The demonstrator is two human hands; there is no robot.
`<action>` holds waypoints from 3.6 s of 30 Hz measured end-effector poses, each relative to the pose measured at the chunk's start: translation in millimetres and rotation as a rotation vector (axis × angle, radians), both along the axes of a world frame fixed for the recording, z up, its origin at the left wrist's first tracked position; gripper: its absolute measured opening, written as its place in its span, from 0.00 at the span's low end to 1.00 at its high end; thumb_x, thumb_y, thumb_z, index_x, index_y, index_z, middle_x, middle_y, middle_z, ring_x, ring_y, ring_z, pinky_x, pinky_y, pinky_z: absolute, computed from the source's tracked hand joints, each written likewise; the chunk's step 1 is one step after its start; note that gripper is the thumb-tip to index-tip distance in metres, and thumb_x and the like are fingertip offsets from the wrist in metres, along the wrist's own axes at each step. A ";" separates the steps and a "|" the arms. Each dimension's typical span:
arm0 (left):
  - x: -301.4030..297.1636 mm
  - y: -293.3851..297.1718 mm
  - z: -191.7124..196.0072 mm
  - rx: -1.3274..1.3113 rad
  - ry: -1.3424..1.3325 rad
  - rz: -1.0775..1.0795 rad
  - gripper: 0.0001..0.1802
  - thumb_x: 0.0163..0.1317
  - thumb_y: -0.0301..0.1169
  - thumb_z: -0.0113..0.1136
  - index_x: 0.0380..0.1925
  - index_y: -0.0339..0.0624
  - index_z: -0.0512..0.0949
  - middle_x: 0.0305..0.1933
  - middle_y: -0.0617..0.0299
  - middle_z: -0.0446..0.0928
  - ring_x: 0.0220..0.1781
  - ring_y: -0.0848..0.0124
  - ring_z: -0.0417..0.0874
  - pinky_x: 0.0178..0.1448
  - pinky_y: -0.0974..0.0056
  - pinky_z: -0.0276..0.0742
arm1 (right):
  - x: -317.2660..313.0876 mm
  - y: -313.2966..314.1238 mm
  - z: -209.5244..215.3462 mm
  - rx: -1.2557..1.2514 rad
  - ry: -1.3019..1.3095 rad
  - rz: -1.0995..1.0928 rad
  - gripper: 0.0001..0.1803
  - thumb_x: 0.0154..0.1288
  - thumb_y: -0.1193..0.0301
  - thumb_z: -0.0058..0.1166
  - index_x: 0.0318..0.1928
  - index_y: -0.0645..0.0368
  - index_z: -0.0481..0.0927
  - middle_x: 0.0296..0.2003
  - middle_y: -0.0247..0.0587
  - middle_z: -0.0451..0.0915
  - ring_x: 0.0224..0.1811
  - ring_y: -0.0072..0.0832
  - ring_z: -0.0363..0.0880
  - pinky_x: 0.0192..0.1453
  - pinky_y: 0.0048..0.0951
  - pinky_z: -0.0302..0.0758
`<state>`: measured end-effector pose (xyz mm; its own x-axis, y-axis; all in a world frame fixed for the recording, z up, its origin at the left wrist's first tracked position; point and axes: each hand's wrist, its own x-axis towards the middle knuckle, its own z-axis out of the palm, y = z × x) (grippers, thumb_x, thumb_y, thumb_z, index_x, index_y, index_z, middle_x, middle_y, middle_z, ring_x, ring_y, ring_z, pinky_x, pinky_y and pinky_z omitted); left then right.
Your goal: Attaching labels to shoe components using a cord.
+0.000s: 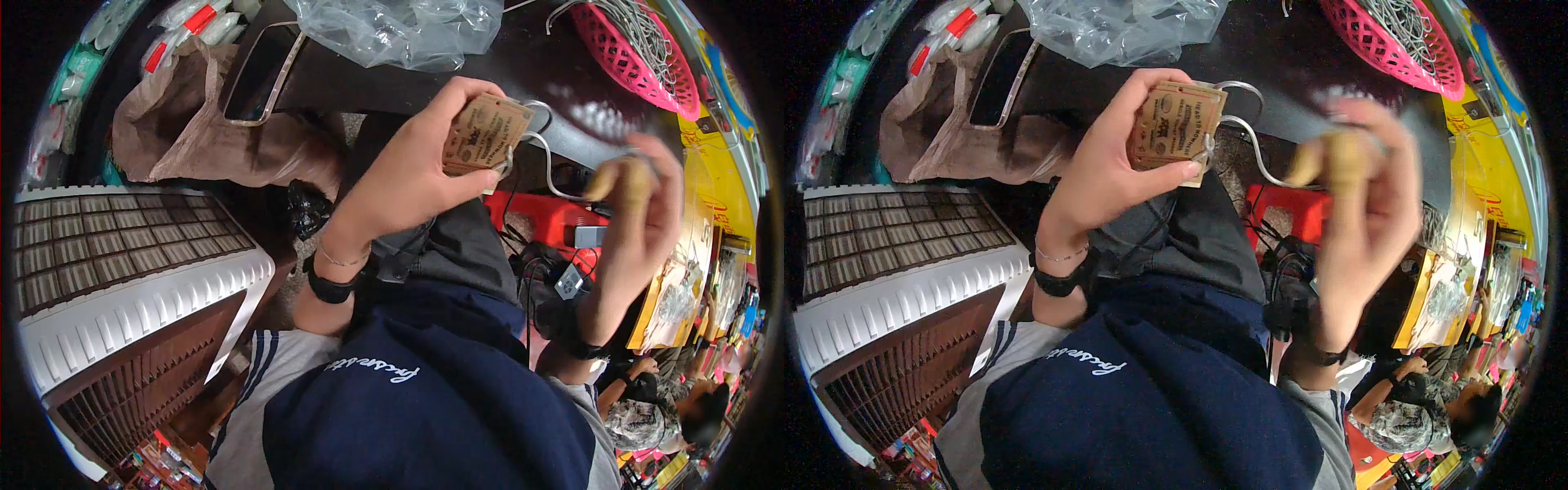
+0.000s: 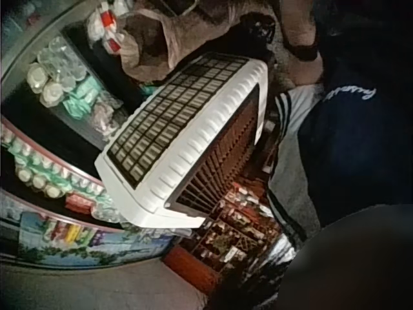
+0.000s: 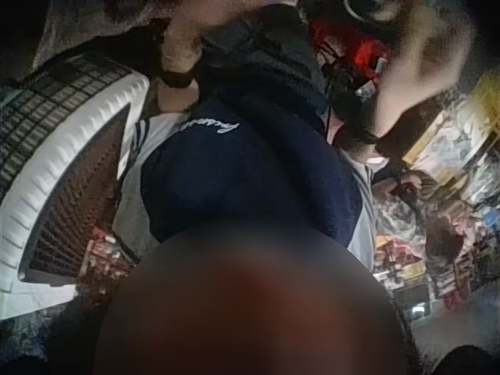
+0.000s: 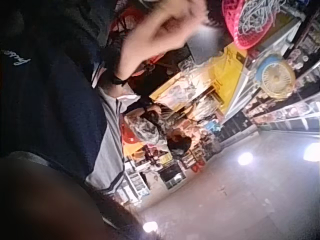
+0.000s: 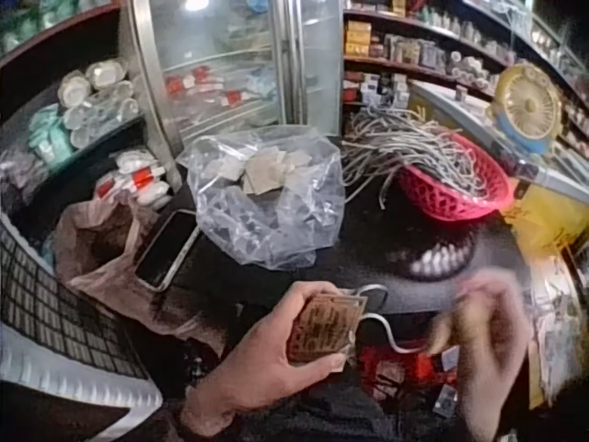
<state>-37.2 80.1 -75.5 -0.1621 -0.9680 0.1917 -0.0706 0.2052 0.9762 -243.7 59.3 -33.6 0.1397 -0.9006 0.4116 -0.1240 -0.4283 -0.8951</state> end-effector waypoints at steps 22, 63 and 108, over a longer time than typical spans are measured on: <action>-34.6 8.1 10.6 -0.368 -0.153 0.173 0.30 0.46 0.13 0.61 0.52 0.39 0.68 0.47 0.54 0.70 0.50 0.61 0.76 0.55 0.64 0.71 | 21.8 6.2 -3.2 -0.152 0.465 -0.159 0.09 0.61 0.80 0.54 0.42 0.64 0.75 0.31 0.43 0.81 0.30 0.24 0.81 0.38 0.23 0.75; -2.9 4.5 -2.7 0.087 0.190 -0.294 0.43 0.46 0.15 0.64 0.62 0.40 0.55 0.58 0.60 0.65 0.58 0.69 0.72 0.61 0.66 0.70 | -8.5 -19.8 5.3 -0.290 0.435 0.092 0.12 0.53 0.78 0.60 0.40 0.63 0.79 0.51 0.45 0.76 0.53 0.31 0.75 0.58 0.27 0.67; -5.3 -1.6 -2.0 0.066 0.518 -0.174 0.31 0.50 0.19 0.69 0.55 0.37 0.68 0.52 0.62 0.75 0.52 0.77 0.77 0.55 0.70 0.76 | 12.9 5.5 -9.3 -0.446 0.445 0.107 0.14 0.46 0.85 0.57 0.36 0.62 0.82 0.36 0.43 0.77 0.35 0.32 0.78 0.38 0.26 0.74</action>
<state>-42.5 78.5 -77.5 -0.2211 -0.9480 0.2290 0.4516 0.1086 0.8856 -230.8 64.8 -42.9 0.4630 -0.6276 0.6259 -0.3786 -0.7786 -0.5005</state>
